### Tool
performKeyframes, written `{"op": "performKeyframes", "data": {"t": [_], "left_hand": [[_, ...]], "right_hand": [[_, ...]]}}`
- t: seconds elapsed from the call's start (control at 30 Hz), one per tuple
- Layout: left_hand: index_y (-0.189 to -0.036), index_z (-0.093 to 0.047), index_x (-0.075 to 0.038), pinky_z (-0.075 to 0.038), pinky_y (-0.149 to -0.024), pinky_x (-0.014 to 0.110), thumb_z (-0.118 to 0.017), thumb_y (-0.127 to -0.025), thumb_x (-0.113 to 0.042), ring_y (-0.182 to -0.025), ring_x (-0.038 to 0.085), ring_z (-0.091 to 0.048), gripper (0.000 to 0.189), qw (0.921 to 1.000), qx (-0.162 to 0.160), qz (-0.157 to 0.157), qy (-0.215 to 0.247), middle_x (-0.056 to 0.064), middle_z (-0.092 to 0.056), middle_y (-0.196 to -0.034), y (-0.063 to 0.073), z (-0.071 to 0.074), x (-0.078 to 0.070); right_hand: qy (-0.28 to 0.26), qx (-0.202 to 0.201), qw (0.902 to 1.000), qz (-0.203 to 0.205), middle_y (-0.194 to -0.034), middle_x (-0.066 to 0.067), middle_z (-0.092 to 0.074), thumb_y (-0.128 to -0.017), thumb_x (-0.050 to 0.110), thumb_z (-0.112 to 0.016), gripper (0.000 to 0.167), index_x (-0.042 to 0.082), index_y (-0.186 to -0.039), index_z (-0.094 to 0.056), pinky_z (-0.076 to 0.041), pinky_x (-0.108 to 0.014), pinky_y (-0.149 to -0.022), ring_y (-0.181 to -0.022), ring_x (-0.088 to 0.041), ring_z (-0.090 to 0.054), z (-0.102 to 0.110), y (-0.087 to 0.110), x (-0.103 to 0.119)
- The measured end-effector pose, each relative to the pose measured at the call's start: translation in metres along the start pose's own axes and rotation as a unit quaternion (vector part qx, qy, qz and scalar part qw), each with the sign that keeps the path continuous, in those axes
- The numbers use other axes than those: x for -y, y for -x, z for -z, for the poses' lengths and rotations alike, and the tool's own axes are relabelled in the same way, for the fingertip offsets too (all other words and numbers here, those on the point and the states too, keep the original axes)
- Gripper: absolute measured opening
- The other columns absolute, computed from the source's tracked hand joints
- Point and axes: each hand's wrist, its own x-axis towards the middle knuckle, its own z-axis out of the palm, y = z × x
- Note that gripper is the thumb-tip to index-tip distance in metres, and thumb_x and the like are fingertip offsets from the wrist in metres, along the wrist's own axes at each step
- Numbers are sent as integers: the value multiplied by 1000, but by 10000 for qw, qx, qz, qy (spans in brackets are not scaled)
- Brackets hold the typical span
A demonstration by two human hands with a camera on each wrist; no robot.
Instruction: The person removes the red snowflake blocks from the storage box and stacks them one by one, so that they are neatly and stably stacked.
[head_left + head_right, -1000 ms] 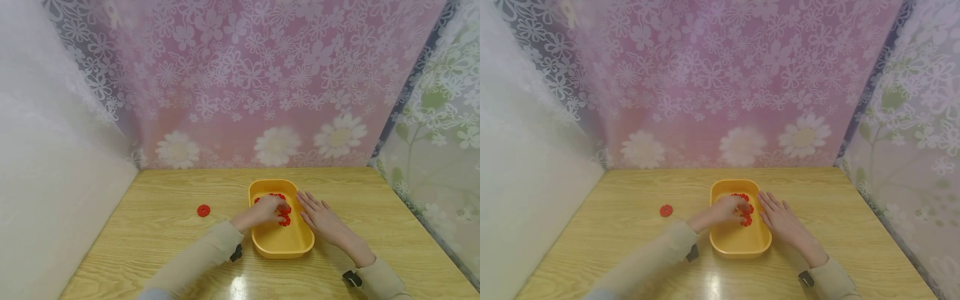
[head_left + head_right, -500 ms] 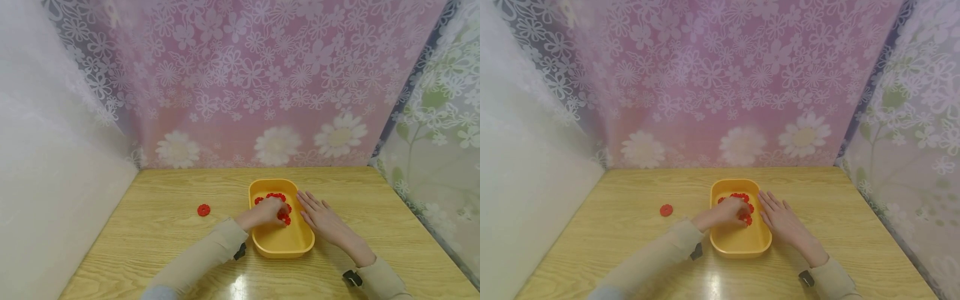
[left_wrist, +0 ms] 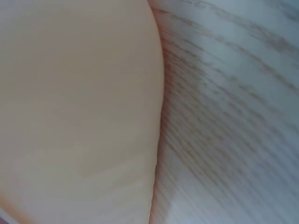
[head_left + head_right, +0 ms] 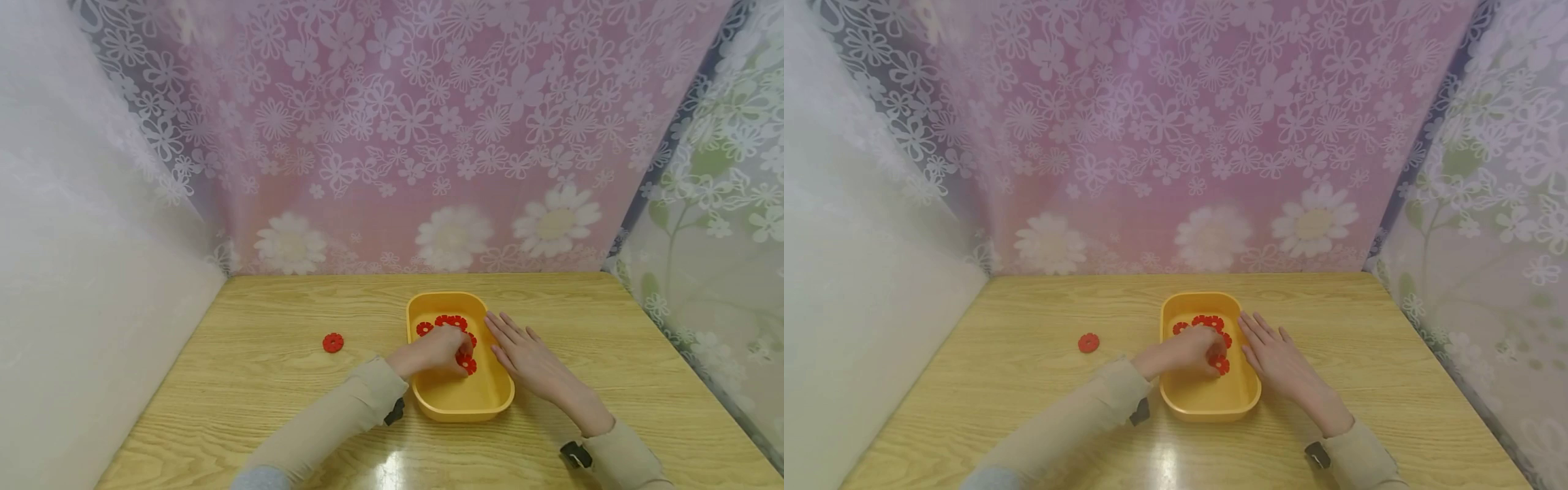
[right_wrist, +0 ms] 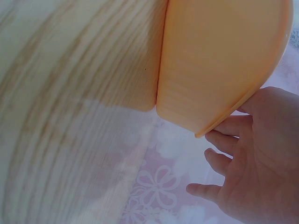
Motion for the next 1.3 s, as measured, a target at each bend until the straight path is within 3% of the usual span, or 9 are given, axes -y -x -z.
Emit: {"op": "performKeyframes", "data": {"t": [0.23,0.43,0.6,0.73,0.97,1.1,1.3], "left_hand": [[-103,-72,-14,-47,-77,13,-86,-82,-27,-81,6,-55,29,9999,-18,71,-132,-7,-64,-90,1,-1,0],[-107,-71,-16,-47,-79,14,-85,-82,-27,-84,5,-54,31,9996,-186,113,-182,-9,-65,-95,4,1,4],[-111,-72,-15,-46,-81,15,-86,-81,-27,-87,6,-55,35,9984,-518,110,-211,-9,-66,-98,9,10,7],[-115,-73,-12,-48,-83,17,-88,-79,-26,-92,8,-59,41,9971,-739,70,-146,-4,-69,-105,14,22,8],[-118,-71,-10,-51,-83,17,-86,-81,-22,-94,9,-61,42,9955,-930,80,150,-1,-69,-108,26,38,13],[-121,-71,-10,-52,-88,20,-84,-83,-22,-101,13,-63,42,9940,-1059,134,216,1,-70,-114,32,45,17],[-123,-71,-11,-52,-86,20,-82,-84,-20,-104,14,-64,41,9920,-1160,217,444,1,-69,-117,41,51,25]], "right_hand": [[100,358,9992,-146,-159,-18,-38,-103,21,-58,57,-1,-153,-41,-34,-69,-109,-146,-40,-35,6,-2,3],[-14,68,10000,15,-157,-19,-41,-103,19,-58,56,-2,-152,-42,-36,-71,-105,-144,-41,-37,1,-1,0],[34,-64,9998,162,-157,-19,-42,-105,24,-55,55,0,-153,-42,-38,-72,-102,-144,-40,-38,-4,2,-4],[25,17,10000,61,-156,-20,-42,-101,18,-59,57,-3,-151,-43,-37,-71,-104,-143,-43,-39,2,1,1],[92,425,9989,-173,-160,-19,-36,-104,19,-56,57,-2,-154,-39,-33,-70,-109,-146,-42,-34,4,-1,3],[110,374,9992,-119,-159,-19,-37,-103,19,-57,57,-2,-153,-40,-34,-70,-108,-146,-42,-35,4,0,2],[75,335,9994,-100,-160,-19,-37,-103,17,-56,57,-2,-154,-39,-33,-70,-109,-146,-42,-35,5,0,3]]}}
